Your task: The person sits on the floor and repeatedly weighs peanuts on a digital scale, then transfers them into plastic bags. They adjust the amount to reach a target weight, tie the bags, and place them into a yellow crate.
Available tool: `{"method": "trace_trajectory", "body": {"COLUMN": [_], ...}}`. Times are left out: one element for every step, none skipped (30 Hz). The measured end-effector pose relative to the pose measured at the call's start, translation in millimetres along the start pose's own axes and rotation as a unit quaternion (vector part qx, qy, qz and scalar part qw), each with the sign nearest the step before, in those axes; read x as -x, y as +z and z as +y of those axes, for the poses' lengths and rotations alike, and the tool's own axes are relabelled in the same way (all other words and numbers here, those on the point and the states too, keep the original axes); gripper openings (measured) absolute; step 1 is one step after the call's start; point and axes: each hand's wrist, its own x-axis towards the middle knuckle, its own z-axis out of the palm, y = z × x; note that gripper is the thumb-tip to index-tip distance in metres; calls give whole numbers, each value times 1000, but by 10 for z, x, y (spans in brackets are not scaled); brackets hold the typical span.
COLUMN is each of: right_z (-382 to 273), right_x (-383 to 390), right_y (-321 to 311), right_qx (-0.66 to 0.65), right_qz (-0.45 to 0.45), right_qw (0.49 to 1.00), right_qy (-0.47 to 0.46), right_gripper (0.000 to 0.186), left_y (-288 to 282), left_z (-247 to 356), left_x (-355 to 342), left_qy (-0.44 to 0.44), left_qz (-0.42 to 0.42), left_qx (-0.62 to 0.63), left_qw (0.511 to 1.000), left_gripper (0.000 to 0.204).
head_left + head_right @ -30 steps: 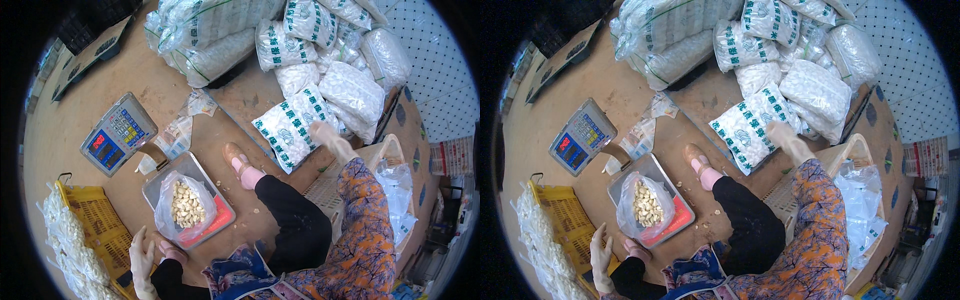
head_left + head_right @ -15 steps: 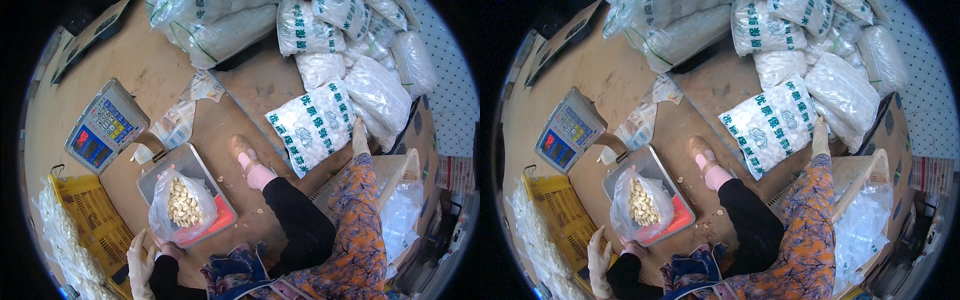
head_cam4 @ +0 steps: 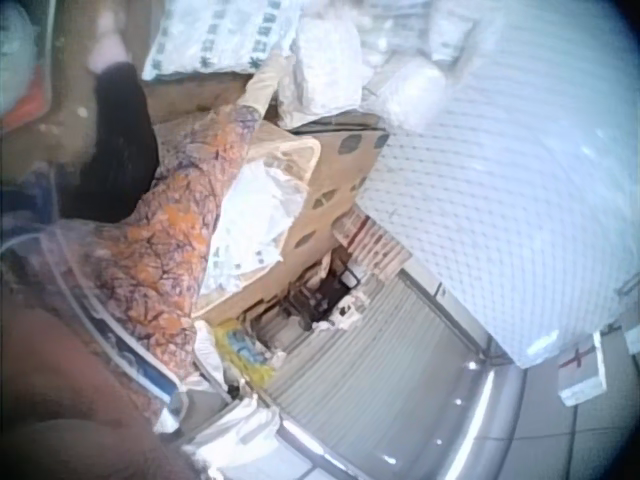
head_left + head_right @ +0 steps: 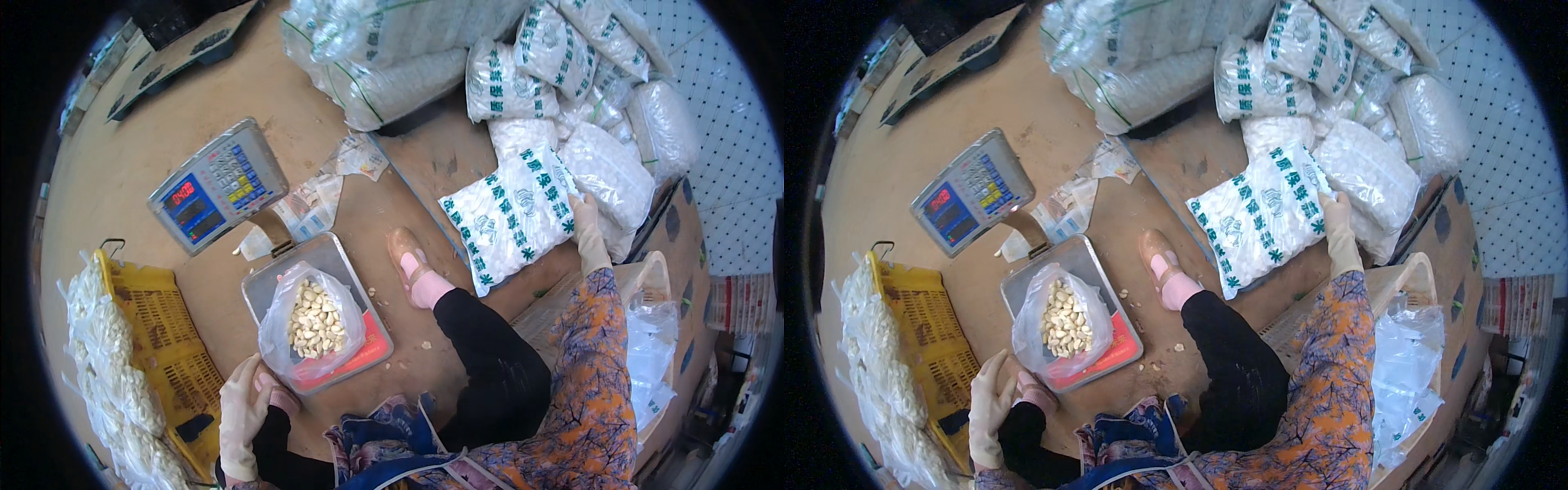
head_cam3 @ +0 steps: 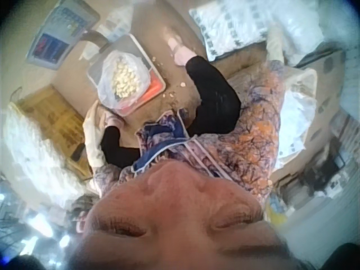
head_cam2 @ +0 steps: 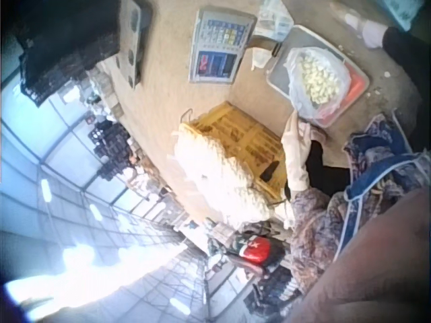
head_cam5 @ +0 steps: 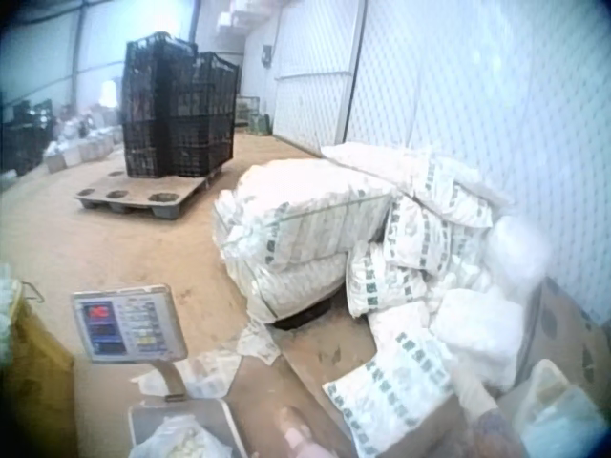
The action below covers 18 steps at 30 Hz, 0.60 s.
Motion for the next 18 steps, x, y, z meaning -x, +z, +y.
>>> {"method": "trace_trajectory", "body": {"right_z": [-109, -289, -495, -736, -1169, -1489, -1523, -1531, -1671, -1937, -2131, -2301, -2448, -2548, -2637, -2672, -2685, -2634], "right_x": [51, 123, 291, 440, 729, 998, 1118, 1202, 1434, 1789, 2068, 2312, 2530, 2737, 2938, 3140, 3341, 3524], "right_y": [2, 90, 226, 281, 376, 437, 377, 307, 469, 580, 617, 626, 609, 591, 527, 532, 493, 429], "right_qx": [8, 19, -32, 49, 88, 135, 129, 121, 90, 112, 126, 140, 129, 113, 109, 107, 111, 119], "right_qz": [-5, -18, -22, -74, -93, -107, -81, -56, -133, -167, -192, -216, -237, -261, -279, -301, -322, -344], "right_qw": [1000, 998, 997, 993, 984, 971, 957, 935, 923, 906, 896, 886, 874, 863, 852, 841, 831, 824], "right_qy": [-27, -53, -70, -77, -122, -164, -246, -328, -349, -372, -379, -385, -404, -418, -429, -436, -439, -435], "right_gripper": [45, 42, 35, 55, 52, 49, 45, 41, 37, 32, 29, 26, 25, 24, 23, 23, 22, 22], "left_y": [-6, -14, -38, -56, -63, -53, -8, 21, -29, -70, -101, -98, -61, -57, -16, 10, -8, -1], "left_z": [-40, -73, -131, -206, -301, -362, -324, -267, -302, -282, -275, -313, -375, -405, -386, -346, -234, -122], "left_x": [43, 110, 182, 261, 374, 424, 362, 306, 396, 480, 543, 614, 672, 754, 774, 828, 871, 915], "left_qy": [1, 8, 18, 26, 19, 24, 40, 54, 39, 21, 10, 20, 31, 37, 28, 10, 26, 39], "left_qz": [-4, 1, 8, 16, 30, 37, 34, 33, 30, 30, 26, 51, 77, 100, 105, 110, 108, 100], "left_qx": [12, 4, -7, -18, -23, -21, -16, -11, 4, 25, 45, 59, 73, 82, 191, 294, 363, 433], "left_qw": [1000, 1000, 1000, 999, 999, 999, 998, 998, 999, 999, 999, 997, 994, 991, 975, 949, 925, 895], "left_gripper": [37, 38, 40, 41, 43, 44, 44, 44, 45, 47, 49, 52, 56, 60, 66, 72, 76, 79]}}
